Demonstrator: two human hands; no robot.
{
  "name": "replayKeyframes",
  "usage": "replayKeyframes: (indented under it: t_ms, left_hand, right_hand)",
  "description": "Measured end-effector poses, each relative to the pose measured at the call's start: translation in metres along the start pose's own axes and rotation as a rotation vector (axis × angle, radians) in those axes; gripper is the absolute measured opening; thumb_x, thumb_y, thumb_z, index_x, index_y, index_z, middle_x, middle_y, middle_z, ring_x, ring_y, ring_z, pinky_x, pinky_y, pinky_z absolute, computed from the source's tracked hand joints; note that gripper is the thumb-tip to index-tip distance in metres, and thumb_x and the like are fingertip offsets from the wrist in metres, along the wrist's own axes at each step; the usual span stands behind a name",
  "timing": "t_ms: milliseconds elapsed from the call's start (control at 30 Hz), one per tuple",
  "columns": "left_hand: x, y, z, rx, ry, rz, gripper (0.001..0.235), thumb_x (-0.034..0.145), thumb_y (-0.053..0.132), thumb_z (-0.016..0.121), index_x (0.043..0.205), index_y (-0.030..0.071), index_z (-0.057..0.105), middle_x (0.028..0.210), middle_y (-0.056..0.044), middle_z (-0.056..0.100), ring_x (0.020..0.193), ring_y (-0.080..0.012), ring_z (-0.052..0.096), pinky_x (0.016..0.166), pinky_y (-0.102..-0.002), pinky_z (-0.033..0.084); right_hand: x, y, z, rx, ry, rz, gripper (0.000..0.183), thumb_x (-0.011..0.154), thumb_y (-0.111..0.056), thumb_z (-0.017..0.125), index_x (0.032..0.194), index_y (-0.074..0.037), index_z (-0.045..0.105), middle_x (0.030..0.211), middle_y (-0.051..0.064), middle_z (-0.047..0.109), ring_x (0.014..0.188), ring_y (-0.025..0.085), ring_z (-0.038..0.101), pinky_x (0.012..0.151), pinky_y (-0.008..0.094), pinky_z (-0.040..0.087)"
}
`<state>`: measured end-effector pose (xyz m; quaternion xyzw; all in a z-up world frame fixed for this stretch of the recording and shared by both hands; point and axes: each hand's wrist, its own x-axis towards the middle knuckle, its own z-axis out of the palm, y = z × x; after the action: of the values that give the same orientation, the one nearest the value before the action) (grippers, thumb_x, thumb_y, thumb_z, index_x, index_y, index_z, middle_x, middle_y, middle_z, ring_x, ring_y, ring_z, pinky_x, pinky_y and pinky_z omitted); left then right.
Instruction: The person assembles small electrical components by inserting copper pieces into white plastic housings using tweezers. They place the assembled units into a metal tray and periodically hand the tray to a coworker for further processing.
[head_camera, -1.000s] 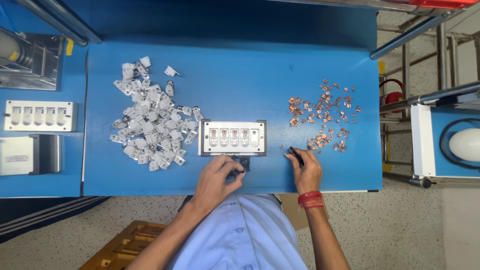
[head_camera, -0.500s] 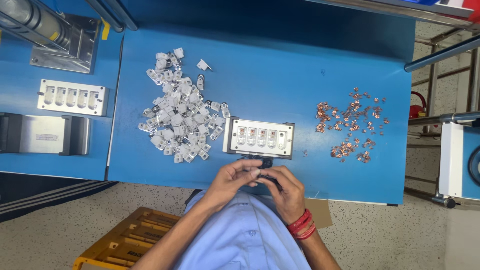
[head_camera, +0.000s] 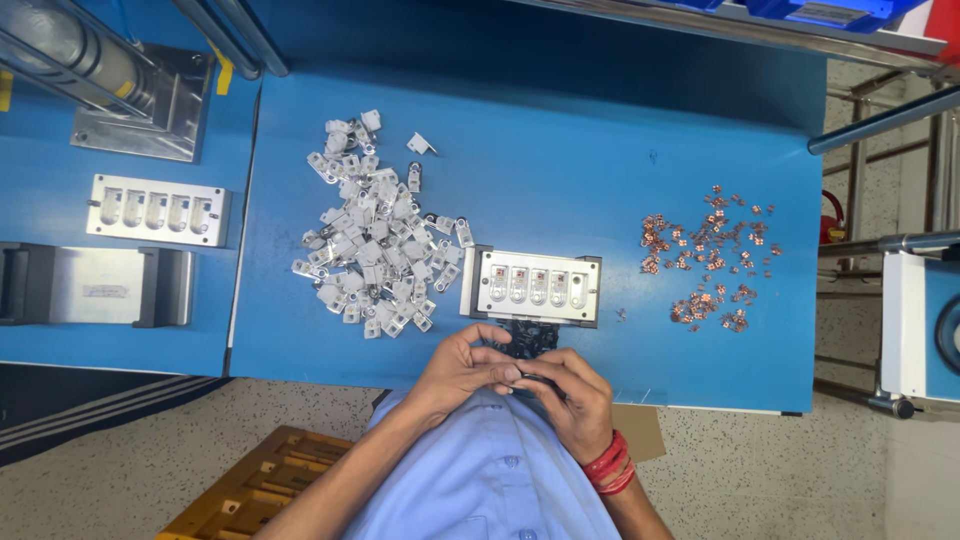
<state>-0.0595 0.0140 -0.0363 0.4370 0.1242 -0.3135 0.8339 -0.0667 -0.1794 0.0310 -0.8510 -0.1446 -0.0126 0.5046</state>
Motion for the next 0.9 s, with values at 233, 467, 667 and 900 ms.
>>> replayKeyframes:
  t_ms: [233, 467, 667, 900]
  left_hand:
    - [-0.005, 0.046, -0.015, 1.313, 0.576, 0.705, 0.032, 0.085, 0.017, 0.081, 0.115, 0.009, 0.073, 0.101, -0.011, 0.069, 0.097, -0.0271, 0.060, 0.088, -0.044, 0.045]
    - [0.019, 0.059, -0.035, 1.697, 0.646, 0.709, 0.030, 0.081, 0.018, 0.077, 0.111, 0.018, 0.076, 0.119, -0.012, 0.057, 0.115, -0.0315, 0.048, 0.097, -0.047, 0.034]
    - [0.008, 0.042, -0.039, 1.672, 0.631, 0.898, 0.023, 0.085, 0.011, 0.073, 0.108, 0.015, 0.069, 0.120, -0.001, 0.068, 0.122, -0.0239, 0.058, 0.103, -0.043, 0.034]
    - [0.014, 0.034, -0.032, 1.669, 0.626, 0.867, 0.033, 0.086, 0.009, 0.072, 0.120, 0.013, 0.068, 0.102, -0.002, 0.066, 0.110, -0.0214, 0.063, 0.112, -0.049, 0.026]
  right_hand:
    - [0.003, 0.007, -0.008, -0.173, -0.071, 0.149, 0.025, 0.074, -0.019, 0.088, 0.096, -0.007, 0.082, 0.085, 0.003, 0.074, 0.056, 0.009, 0.063, 0.046, 0.024, 0.047]
    - [0.003, 0.014, -0.020, -0.172, -0.097, 0.127, 0.026, 0.074, -0.021, 0.087, 0.095, -0.006, 0.080, 0.085, 0.001, 0.075, 0.053, 0.006, 0.058, 0.044, 0.022, 0.046]
    - [0.005, 0.015, -0.034, -0.038, -0.153, 0.085, 0.025, 0.079, -0.019, 0.086, 0.098, -0.005, 0.079, 0.088, 0.002, 0.074, 0.062, 0.005, 0.063, 0.049, 0.020, 0.050]
    - [0.007, 0.008, -0.043, -0.016, -0.235, 0.193, 0.025, 0.076, -0.018, 0.088, 0.094, -0.004, 0.080, 0.086, 0.002, 0.075, 0.054, 0.010, 0.058, 0.046, 0.025, 0.045]
